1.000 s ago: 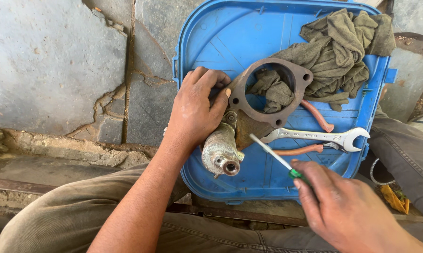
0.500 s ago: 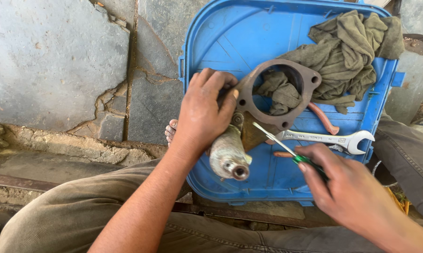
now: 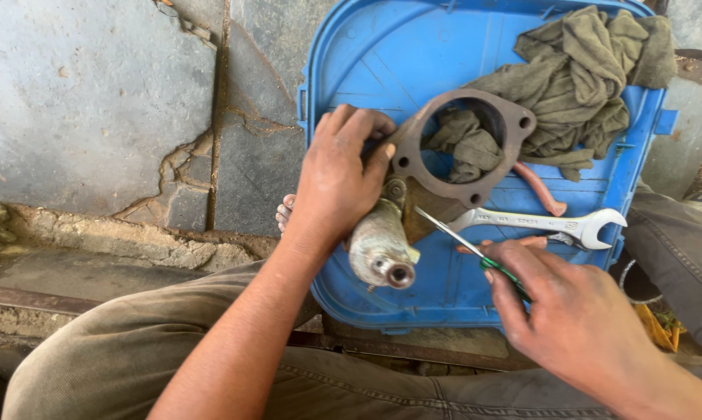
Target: The person is sitting on the ground, using a screwdriver and wrench to disassemble and clean a mechanical part, likely a carburetor, placed on a blue plastic lid. They remove screws, separate components, and wipe them with a cloth.
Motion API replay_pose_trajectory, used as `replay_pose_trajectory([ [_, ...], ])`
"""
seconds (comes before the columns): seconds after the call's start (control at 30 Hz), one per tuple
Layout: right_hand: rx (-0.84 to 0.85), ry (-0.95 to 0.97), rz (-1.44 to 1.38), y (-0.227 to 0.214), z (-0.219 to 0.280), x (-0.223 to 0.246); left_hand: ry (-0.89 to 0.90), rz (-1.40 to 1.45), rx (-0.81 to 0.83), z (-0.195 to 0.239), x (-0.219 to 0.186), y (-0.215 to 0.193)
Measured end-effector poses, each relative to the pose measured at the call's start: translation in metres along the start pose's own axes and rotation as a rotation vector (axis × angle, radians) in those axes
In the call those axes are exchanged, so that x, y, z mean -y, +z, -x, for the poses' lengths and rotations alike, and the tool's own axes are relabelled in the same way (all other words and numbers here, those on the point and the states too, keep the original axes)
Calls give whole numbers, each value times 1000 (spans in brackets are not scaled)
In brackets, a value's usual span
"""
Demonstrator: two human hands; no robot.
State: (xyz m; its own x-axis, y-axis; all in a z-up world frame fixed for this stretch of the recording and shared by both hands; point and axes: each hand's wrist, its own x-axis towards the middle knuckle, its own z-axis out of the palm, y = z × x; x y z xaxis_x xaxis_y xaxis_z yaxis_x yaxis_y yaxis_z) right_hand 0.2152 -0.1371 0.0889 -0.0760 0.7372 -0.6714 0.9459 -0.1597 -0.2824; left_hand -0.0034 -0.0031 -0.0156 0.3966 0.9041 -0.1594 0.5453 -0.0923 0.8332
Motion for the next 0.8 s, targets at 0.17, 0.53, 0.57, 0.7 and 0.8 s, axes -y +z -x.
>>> replay_pose_trajectory([
  [0.17,-330,-255,96,7,-9,5,-31,5,6,-1,-2,2],
  [0.53,-335,-299,220,0,7,4,-89,38,33,-1,-7,-4],
  [0.57,-377,-322,247,3,4,5,-68,26,22,-1,-6,-4],
  [0.7,-425,-351,201,11,-14,12,-16,-26,11,-1,-2,1],
  [0.8,-411,-355,195,6,-9,14,-34,6,30,-3,-2,-1],
])
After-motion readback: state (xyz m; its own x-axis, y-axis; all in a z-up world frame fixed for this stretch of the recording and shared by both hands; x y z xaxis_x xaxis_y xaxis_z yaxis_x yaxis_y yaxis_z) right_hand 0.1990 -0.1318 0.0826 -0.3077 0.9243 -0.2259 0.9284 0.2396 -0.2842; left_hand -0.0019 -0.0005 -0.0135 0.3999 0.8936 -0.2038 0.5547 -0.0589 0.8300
